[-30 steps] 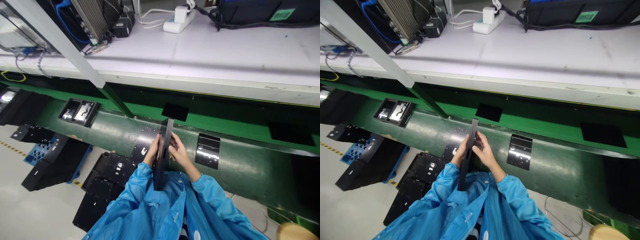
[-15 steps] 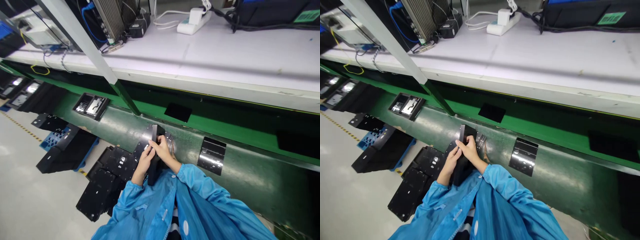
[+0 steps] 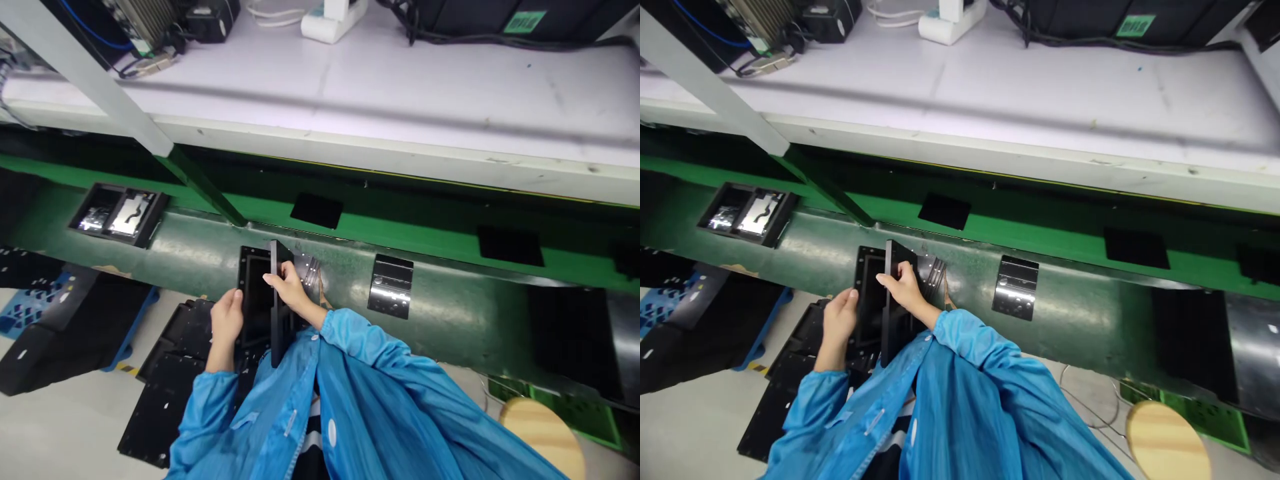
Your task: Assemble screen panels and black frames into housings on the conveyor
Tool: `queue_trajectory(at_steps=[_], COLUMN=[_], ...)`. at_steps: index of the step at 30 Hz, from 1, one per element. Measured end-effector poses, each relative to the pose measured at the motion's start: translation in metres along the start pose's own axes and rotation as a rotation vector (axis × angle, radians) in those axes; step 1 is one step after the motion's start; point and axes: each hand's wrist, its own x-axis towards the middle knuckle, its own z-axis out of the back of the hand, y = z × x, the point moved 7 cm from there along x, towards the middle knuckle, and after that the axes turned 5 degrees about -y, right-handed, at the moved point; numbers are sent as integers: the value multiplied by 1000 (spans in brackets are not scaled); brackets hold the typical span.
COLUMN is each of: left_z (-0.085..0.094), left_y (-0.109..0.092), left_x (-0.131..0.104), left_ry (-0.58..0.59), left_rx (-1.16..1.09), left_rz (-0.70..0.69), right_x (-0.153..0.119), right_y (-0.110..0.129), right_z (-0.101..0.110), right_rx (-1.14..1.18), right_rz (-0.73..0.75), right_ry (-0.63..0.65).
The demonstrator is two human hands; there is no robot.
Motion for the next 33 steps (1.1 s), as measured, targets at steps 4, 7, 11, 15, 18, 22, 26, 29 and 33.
queue_trajectory(at_steps=[4, 7, 11, 15, 18, 22, 26, 29, 33], left_z=[-6, -28, -54, -68, -68, -77, -143, -219, -301], left_y=[42, 65, 82, 82, 71, 28, -59, -111, -119], left_x=[52, 73, 82, 78, 79, 108, 178, 237, 282], left_ry=[30, 57, 41, 33, -14, -51, 68, 190, 287], left_rx=[-65, -153, -48, 162, 297, 351, 247, 258, 383], left_rz=[100, 162, 125, 44, -31, -128, -327, -339, -142], right_x=[-1, -1, 1, 1, 1, 9, 15, 14, 11], right_y=[23, 37, 16, -43, -81, -112, -125, -131, -139], right_z=[50, 128, 238, 292, 304, 309, 321, 330, 332], right_rx=[6, 40, 184, 200, 160, 13, -364, -590, -702], right_rz=[23, 45, 4, -119, -151, -151, -187, -245, -271], right_ry=[-80, -249, -494, -605, -613, -607, -678, -704, -646])
